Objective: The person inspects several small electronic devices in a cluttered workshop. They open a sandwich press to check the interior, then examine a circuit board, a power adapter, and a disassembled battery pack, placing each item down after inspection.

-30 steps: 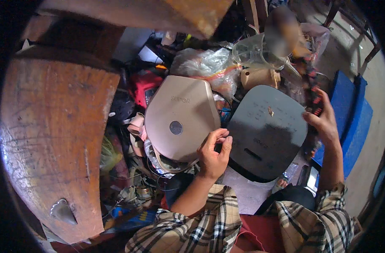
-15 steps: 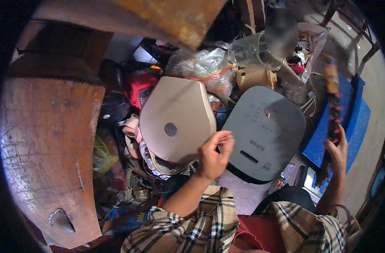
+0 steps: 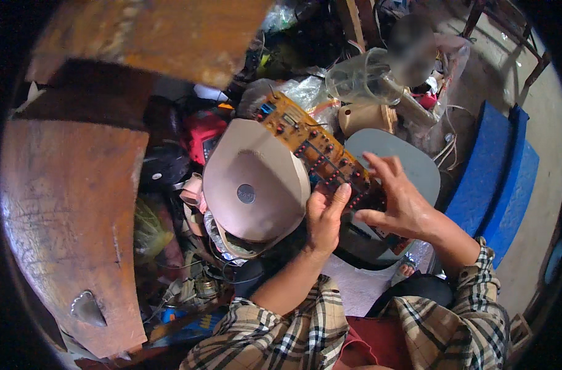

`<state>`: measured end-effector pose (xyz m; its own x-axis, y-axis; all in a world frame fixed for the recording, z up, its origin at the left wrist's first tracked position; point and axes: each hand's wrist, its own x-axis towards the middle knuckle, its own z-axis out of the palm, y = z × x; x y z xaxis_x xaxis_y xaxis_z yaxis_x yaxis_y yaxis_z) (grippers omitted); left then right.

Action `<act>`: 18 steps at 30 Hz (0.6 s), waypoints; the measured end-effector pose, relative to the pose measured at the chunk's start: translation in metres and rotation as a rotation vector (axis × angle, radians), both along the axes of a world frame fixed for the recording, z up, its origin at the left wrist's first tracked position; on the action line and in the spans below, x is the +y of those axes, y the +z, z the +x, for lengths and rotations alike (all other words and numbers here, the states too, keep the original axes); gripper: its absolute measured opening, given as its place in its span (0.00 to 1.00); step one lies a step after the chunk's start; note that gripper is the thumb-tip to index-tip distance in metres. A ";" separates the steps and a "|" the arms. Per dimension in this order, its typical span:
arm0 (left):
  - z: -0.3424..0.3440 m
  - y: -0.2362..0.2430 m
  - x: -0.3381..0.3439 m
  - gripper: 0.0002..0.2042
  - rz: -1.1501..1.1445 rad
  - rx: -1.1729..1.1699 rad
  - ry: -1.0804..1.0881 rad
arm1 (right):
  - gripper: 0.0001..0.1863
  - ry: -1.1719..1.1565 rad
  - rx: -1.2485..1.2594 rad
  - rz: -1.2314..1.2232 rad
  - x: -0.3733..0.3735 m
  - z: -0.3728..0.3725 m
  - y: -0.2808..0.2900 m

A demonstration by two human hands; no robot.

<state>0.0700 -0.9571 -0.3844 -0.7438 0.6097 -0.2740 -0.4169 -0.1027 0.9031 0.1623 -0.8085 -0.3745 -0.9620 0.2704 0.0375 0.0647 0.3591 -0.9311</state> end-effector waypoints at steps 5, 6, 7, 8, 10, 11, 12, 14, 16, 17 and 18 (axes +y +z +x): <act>-0.027 0.014 -0.008 0.10 -0.065 -0.001 0.143 | 0.40 -0.128 0.040 0.024 0.028 0.026 0.005; -0.034 0.016 -0.011 0.10 -0.083 -0.018 0.189 | 0.40 -0.118 0.014 -0.088 0.030 0.031 0.004; -0.041 0.018 -0.012 0.10 -0.096 -0.037 0.228 | 0.39 -0.069 -0.053 -0.193 0.032 0.038 -0.001; -0.047 0.018 -0.013 0.09 -0.116 -0.042 0.273 | 0.39 -0.020 -0.118 -0.296 0.032 0.044 -0.009; -0.056 0.021 -0.013 0.09 -0.091 -0.080 0.289 | 0.36 0.089 -0.125 -0.585 0.022 0.051 -0.028; -0.057 0.023 -0.011 0.09 -0.090 -0.073 0.303 | 0.34 0.102 -0.075 -0.738 0.012 0.051 -0.039; -0.056 0.023 -0.009 0.09 -0.072 -0.078 0.314 | 0.33 0.115 -0.022 -0.889 0.004 0.049 -0.043; -0.057 0.021 -0.008 0.10 -0.040 -0.081 0.322 | 0.25 0.167 -0.112 -1.026 0.003 0.042 -0.042; -0.056 0.019 -0.008 0.11 -0.036 -0.106 0.342 | 0.22 0.202 -0.130 -1.125 -0.001 0.036 -0.051; -0.056 0.020 -0.007 0.11 -0.027 -0.108 0.326 | 0.19 0.202 -0.102 -1.152 -0.003 0.034 -0.043; -0.057 0.020 -0.008 0.12 -0.018 -0.110 0.309 | 0.19 0.207 -0.074 -1.153 -0.004 0.032 -0.042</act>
